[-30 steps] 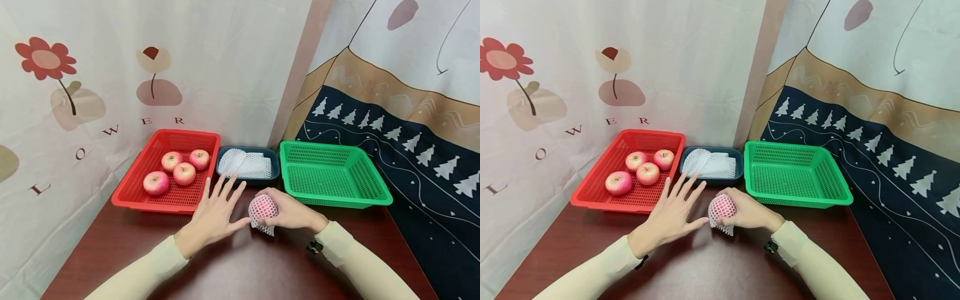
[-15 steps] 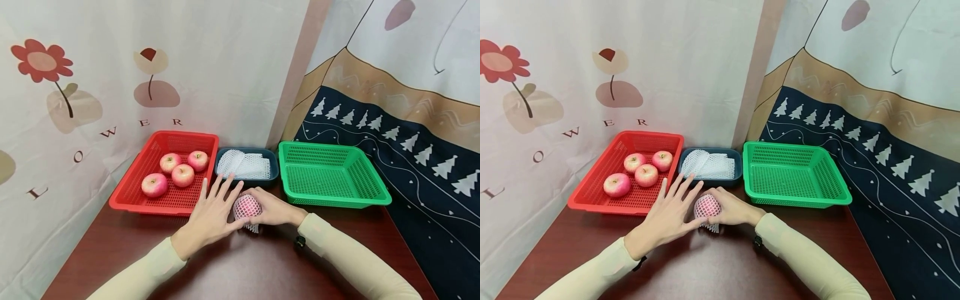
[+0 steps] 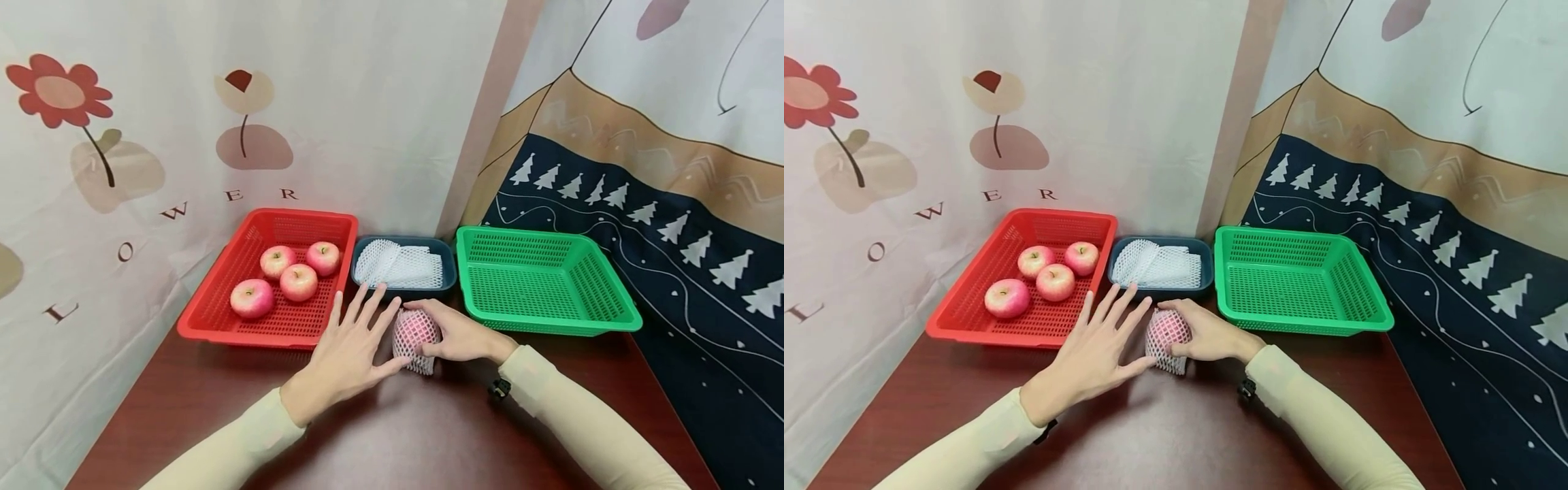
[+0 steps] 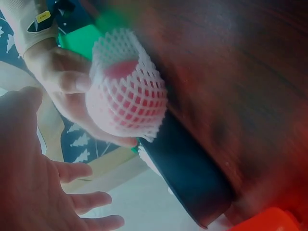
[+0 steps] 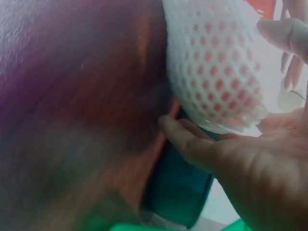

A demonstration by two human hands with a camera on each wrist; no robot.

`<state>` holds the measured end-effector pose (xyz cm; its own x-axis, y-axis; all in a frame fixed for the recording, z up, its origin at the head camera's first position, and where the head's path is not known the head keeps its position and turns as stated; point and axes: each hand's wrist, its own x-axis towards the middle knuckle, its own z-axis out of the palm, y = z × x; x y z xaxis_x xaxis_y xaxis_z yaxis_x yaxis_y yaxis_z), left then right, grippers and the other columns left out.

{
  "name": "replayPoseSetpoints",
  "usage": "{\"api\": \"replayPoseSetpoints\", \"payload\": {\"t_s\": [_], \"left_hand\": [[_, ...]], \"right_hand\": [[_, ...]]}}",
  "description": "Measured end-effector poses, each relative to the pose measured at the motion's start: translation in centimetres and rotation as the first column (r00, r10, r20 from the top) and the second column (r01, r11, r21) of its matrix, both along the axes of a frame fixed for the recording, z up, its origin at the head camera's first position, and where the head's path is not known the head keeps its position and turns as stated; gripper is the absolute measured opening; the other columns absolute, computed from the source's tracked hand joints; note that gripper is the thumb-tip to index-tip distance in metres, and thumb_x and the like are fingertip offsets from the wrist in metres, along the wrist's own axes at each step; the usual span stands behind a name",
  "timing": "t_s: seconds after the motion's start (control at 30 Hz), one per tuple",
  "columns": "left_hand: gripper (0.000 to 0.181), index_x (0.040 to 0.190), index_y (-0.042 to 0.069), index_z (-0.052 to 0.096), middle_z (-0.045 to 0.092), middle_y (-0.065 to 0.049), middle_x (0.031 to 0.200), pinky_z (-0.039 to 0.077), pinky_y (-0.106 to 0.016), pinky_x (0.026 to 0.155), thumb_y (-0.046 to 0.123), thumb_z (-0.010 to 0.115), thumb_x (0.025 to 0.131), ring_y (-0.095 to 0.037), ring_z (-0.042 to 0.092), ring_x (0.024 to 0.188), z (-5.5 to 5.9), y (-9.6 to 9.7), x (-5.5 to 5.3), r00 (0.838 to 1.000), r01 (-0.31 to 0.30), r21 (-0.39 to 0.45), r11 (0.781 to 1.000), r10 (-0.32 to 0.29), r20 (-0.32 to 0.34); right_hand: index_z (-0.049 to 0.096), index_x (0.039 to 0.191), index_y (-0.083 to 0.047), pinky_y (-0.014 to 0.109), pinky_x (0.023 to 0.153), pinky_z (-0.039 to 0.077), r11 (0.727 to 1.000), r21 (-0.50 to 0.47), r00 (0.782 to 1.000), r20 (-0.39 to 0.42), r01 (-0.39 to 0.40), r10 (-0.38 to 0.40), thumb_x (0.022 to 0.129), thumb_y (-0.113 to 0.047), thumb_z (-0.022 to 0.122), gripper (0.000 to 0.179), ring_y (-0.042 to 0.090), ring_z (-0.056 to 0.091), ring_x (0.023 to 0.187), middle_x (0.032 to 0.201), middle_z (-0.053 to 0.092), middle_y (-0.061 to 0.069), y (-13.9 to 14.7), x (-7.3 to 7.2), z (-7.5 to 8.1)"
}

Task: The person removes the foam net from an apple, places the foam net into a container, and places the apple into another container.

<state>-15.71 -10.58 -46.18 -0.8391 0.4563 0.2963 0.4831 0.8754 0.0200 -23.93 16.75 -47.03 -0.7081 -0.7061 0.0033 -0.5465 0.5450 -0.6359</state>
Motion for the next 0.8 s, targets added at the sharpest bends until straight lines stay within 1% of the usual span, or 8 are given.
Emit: {"api": "replayPoseSetpoints", "payload": {"t_s": [0.2, 0.3, 0.4, 0.5, 0.6, 0.7, 0.77, 0.8], "left_hand": [[0.102, 0.182, 0.021, 0.043, 0.036, -0.017, 0.191, 0.030, -0.079, 0.139, 0.083, 0.064, 0.104, -0.048, 0.035, 0.177, -0.3, 0.4, 0.2, 1.000, 0.018, -0.010, 1.000, -0.017, 0.006], [0.101, 0.182, 0.021, 0.042, 0.036, -0.017, 0.191, 0.031, -0.079, 0.139, 0.083, 0.064, 0.104, -0.048, 0.035, 0.177, -0.4, 0.5, 0.3, 1.000, 0.021, -0.017, 1.000, -0.020, 0.010], [0.101, 0.182, 0.021, 0.041, 0.038, -0.017, 0.190, 0.031, -0.078, 0.139, 0.083, 0.063, 0.105, -0.048, 0.036, 0.176, -0.6, 0.5, 0.4, 1.000, 0.022, -0.026, 0.999, -0.022, 0.011], [0.101, 0.183, 0.022, 0.040, 0.037, -0.016, 0.190, 0.031, -0.078, 0.139, 0.083, 0.061, 0.106, -0.048, 0.038, 0.176, -0.9, 0.5, 0.5, 1.000, 0.022, -0.029, 0.999, -0.022, 0.022], [0.101, 0.183, 0.022, 0.039, 0.038, -0.016, 0.190, 0.033, -0.077, 0.139, 0.083, 0.061, 0.106, -0.048, 0.038, 0.175, -1.1, 0.4, 0.6, 0.999, 0.020, -0.021, 1.000, -0.020, 0.036], [0.101, 0.184, 0.021, 0.038, 0.038, -0.016, 0.190, 0.034, -0.076, 0.139, 0.082, 0.061, 0.106, -0.047, 0.039, 0.176, -1.3, 0.4, 0.7, 0.998, 0.019, -0.011, 1.000, -0.019, 0.060], [0.100, 0.183, 0.021, 0.039, 0.040, -0.016, 0.189, 0.036, -0.075, 0.138, 0.081, 0.062, 0.107, -0.047, 0.041, 0.175, -1.4, 0.5, 0.7, 0.998, 0.022, -0.003, 1.000, -0.022, 0.067], [0.099, 0.183, 0.021, 0.040, 0.041, -0.016, 0.189, 0.037, -0.075, 0.138, 0.081, 0.062, 0.107, -0.047, 0.042, 0.174, -1.4, 0.5, 0.7, 0.997, 0.023, 0.001, 1.000, -0.023, 0.070]], "right_hand": [[0.044, 0.178, -0.016, 0.058, 0.129, 0.053, 0.997, 0.074, 0.998, -0.066, 0.010, -0.005, 0.100, -0.032, 0.080, 0.088, 0.028, 0.055, 0.157, 0.176, 0.050, 0.010, 0.6, 0.7, 1.3], [0.043, 0.179, -0.016, 0.062, 0.132, 0.050, 0.993, 0.118, 0.996, -0.090, -0.017, 0.028, 0.098, -0.027, 0.076, 0.088, 0.033, 0.048, 0.165, 0.182, 0.044, 0.013, 0.9, 0.8, 2.2], [0.044, 0.178, -0.013, 0.064, 0.135, 0.046, 0.986, 0.150, 0.987, -0.126, -0.078, 0.098, 0.097, -0.013, 0.073, 0.086, 0.038, 0.044, 0.169, 0.184, 0.043, 0.017, 0.9, 0.8, 3.0], [0.047, 0.175, -0.009, 0.066, 0.139, 0.041, 0.970, 0.203, 0.970, -0.176, -0.133, 0.169, 0.098, 0.006, 0.066, 0.080, 0.045, 0.040, 0.172, 0.184, 0.043, 0.020, 0.6, 0.6, 3.4], [0.048, 0.175, -0.007, 0.068, 0.141, 0.037, 0.942, 0.294, 0.952, -0.204, -0.161, 0.227, 0.100, 0.017, 0.065, 0.081, 0.051, 0.035, 0.175, 0.186, 0.042, 0.019, 0.2, 0.3, 3.5], [0.047, 0.177, -0.008, 0.067, 0.141, 0.037, 0.914, 0.362, 0.935, -0.224, -0.183, 0.276, 0.098, 0.020, 0.071, 0.087, 0.051, 0.035, 0.176, 0.189, 0.041, 0.013, 0.0, -0.1, 3.2], [0.046, 0.178, -0.009, 0.065, 0.139, 0.042, 0.907, 0.371, 0.919, -0.252, -0.198, 0.304, 0.096, 0.019, 0.075, 0.091, 0.048, 0.041, 0.173, 0.188, 0.043, 0.011, -0.1, -0.4, 2.8], [0.045, 0.179, -0.012, 0.060, 0.140, 0.042, 0.908, 0.359, 0.905, -0.277, -0.215, 0.324, 0.099, 0.015, 0.076, 0.090, 0.043, 0.042, 0.174, 0.189, 0.043, 0.008, 0.2, -1.1, 1.6]]}}
